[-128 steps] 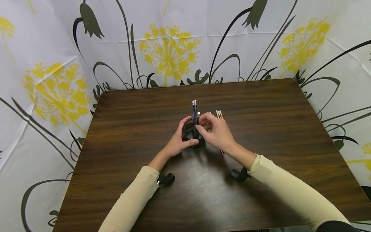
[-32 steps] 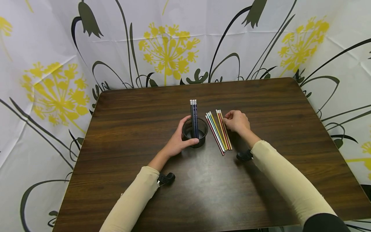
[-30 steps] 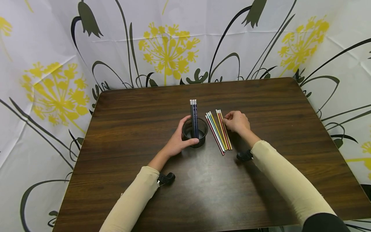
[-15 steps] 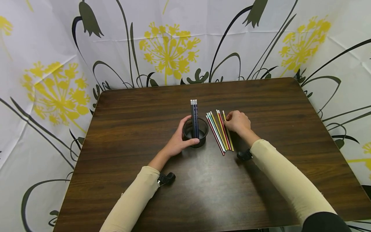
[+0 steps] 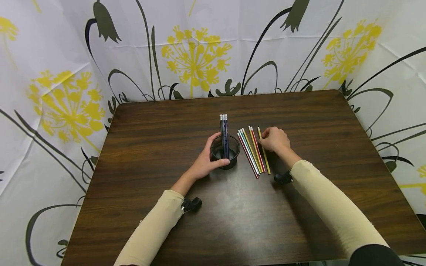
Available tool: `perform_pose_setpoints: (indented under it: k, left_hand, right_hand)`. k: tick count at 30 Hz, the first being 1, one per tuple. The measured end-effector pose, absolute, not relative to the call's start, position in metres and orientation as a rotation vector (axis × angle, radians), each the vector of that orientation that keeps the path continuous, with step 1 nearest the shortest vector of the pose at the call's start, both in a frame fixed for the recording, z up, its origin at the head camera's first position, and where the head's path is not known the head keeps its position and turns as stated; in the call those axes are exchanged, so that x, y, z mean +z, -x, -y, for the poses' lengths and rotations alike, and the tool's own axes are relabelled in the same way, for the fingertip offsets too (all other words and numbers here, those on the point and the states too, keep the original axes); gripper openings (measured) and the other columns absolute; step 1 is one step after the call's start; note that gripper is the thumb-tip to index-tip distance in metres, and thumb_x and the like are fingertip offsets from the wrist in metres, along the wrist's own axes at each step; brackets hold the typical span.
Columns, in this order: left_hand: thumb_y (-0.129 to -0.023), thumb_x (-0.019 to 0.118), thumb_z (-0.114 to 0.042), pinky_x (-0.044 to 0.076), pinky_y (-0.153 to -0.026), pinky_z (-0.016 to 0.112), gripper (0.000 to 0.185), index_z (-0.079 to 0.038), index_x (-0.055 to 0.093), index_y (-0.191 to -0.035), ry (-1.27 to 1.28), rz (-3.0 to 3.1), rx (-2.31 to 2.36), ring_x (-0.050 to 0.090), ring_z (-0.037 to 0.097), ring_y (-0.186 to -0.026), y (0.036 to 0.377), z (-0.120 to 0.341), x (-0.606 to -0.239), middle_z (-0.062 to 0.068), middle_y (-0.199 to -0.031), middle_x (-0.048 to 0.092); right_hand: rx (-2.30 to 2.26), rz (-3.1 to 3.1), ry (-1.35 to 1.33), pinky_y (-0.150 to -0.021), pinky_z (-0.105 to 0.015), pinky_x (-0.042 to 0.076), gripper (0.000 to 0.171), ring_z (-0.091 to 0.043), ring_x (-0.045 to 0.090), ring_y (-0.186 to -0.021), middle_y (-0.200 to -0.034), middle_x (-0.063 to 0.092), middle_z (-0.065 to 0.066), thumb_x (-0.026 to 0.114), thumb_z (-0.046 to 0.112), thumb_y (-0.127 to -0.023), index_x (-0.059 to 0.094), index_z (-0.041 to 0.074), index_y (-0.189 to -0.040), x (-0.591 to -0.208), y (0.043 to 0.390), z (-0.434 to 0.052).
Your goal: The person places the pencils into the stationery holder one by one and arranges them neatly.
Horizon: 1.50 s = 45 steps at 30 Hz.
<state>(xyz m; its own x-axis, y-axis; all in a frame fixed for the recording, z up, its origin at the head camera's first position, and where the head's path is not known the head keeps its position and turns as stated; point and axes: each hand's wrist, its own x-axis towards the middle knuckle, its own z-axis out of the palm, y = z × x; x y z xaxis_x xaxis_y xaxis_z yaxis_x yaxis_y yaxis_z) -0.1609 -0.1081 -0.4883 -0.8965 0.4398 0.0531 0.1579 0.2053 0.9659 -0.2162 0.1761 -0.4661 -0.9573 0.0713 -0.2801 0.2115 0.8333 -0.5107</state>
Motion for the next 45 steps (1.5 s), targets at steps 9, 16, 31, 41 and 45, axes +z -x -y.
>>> perform_pose_setpoints:
  k: [9, 16, 31, 41, 45]
  left_hand:
    - [-0.084, 0.079, -0.03, 0.028, -0.109, 0.053, 0.089, -0.041, 0.021, -0.151, -0.571, -2.229, 1.766, 0.033, 0.022, -0.137, 0.16, 0.107, -0.488, 0.002, -0.152, 0.03]
    - [-0.082, 0.079, -0.039, 0.028, -0.109, 0.051, 0.089, -0.046, 0.022, -0.149, -0.549, -2.24, 1.754, 0.031, 0.02, -0.138, 0.16, 0.108, -0.486, -0.001, -0.153, 0.028]
    - [-0.084, 0.079, -0.03, 0.026, -0.11, 0.052, 0.089, -0.042, 0.021, -0.151, -0.568, -2.217, 1.775, 0.03, 0.019, -0.138, 0.161, 0.108, -0.486, 0.0, -0.153, 0.028]
    - [-0.086, 0.076, -0.019, 0.029, -0.109, 0.052, 0.088, -0.035, 0.02, -0.152, -0.619, -2.155, 1.834, 0.04, 0.024, -0.133, 0.162, 0.107, -0.489, 0.006, -0.15, 0.035]
    - [-0.087, 0.075, -0.014, 0.029, -0.109, 0.052, 0.088, -0.033, 0.02, -0.152, -0.633, -2.134, 1.852, 0.041, 0.023, -0.133, 0.163, 0.106, -0.49, 0.006, -0.149, 0.036]
  right_hand:
    - [-1.002, -2.905, -0.182, -0.061, -0.037, 0.044, 0.022, -0.024, 0.06, -0.075, -0.092, 0.067, -0.008, 0.065, 0.025, -0.09, 0.069, 0.008, -0.103, -0.431, 0.212, -0.182]
    - [-1.354, -2.992, -0.034, -0.066, -0.035, 0.044, 0.021, -0.021, 0.064, -0.076, -0.087, 0.071, -0.008, 0.065, 0.022, -0.09, 0.069, 0.007, -0.104, -0.386, 0.202, -0.172]
    - [-1.993, -2.767, 0.532, -0.063, -0.025, 0.052, 0.017, -0.016, 0.064, -0.071, -0.092, 0.069, -0.008, 0.071, 0.004, -0.087, 0.063, 0.002, -0.103, -0.359, 0.165, -0.127]
    - [-1.73, -2.811, 0.685, -0.06, -0.032, 0.052, 0.015, -0.011, 0.066, -0.07, -0.09, 0.067, 0.0, 0.071, 0.006, -0.087, 0.061, 0.009, -0.098, -0.384, 0.154, -0.117]
    - [-1.685, -2.816, 0.698, -0.06, -0.031, 0.052, 0.014, -0.011, 0.066, -0.07, -0.089, 0.067, 0.0, 0.071, 0.007, -0.087, 0.061, 0.01, -0.098, -0.394, 0.153, -0.115]
